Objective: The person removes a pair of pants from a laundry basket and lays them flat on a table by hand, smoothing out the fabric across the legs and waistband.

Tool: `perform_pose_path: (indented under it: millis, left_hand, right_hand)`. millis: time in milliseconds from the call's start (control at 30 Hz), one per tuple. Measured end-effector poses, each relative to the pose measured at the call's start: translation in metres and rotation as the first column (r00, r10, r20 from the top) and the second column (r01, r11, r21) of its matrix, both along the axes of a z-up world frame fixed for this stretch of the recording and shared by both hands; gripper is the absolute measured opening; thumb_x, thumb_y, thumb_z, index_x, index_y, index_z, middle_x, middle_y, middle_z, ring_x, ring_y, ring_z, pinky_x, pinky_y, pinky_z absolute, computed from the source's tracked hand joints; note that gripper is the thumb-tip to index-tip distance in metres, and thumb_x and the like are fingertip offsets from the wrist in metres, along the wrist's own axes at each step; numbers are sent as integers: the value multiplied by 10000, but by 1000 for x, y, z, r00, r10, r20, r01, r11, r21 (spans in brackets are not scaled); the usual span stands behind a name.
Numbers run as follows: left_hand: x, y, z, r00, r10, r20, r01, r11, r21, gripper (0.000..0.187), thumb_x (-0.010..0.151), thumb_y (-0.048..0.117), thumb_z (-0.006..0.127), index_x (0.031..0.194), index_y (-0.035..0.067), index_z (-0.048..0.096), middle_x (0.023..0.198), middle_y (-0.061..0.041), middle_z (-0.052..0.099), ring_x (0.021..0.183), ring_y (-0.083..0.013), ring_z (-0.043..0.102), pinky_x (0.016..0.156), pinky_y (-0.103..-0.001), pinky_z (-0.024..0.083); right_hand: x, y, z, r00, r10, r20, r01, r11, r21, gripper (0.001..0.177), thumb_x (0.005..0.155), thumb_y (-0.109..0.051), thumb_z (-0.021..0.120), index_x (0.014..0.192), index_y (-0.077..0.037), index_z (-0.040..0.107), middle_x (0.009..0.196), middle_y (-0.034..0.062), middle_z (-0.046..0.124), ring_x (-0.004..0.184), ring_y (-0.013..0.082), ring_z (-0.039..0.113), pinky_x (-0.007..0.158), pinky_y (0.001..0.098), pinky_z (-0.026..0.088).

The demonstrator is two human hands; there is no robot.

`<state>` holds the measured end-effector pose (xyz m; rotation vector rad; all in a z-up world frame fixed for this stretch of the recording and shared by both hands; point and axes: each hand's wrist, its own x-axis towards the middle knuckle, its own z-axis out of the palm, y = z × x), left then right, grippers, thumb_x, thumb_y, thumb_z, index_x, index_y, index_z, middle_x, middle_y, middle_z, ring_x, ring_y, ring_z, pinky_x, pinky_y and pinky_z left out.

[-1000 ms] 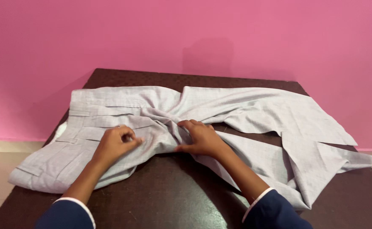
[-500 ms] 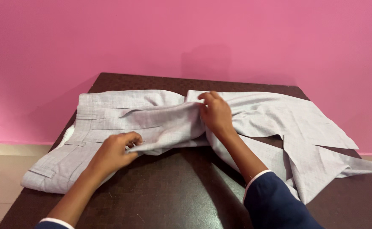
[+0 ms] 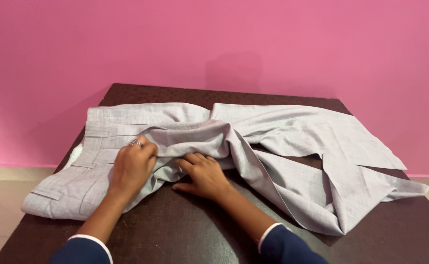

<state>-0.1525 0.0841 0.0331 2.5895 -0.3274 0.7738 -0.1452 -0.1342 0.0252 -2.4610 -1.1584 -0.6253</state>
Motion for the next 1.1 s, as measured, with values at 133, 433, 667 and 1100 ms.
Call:
perform_pose_path:
  millis: [133,433,667,1100]
  left_hand:
    - [-7,-4,-14,958,-251,137,201,932,302,105,786,170,768,858,97,745,991,-43,657,949,-188,619,860,-407,443]
    - [-25,-17,-3,931,-151,333,-36,869,494,172,742,174,738,909,142,763,1019,13,707,956,-153,623,873,-494,404]
    - [-37,-32,18,878,-111,465,-31,958,287,97,815,152,717,895,107,748,965,-12,713,916,-188,631,840,-424,419]
    - [-10,-17,45,951,127,280,-123,992,-34,227,973,188,658,1185,113,691,781,-137,743,609,-302,721,512,-419,546]
  right_hand:
    - [4,15,-18,987,-155,-40,156,988,17,410,792,-329,804,1148,-147,710,1070,76,664,1055,271,627,834,464,483]
    - [27,-4,-15,967,-63,-246,104,982,157,163,911,-244,681,984,-103,719,1099,76,644,1093,288,621,872,469,458]
    - [3,-1,9,987,32,-158,16,956,294,488,866,-337,698,1234,-40,577,1204,141,598,1162,329,544,932,496,392]
    - [29,-56,-15,824,-552,126,540,833,119,755,733,-111,717,1441,-105,455,1436,138,506,1327,349,470,1065,538,365]
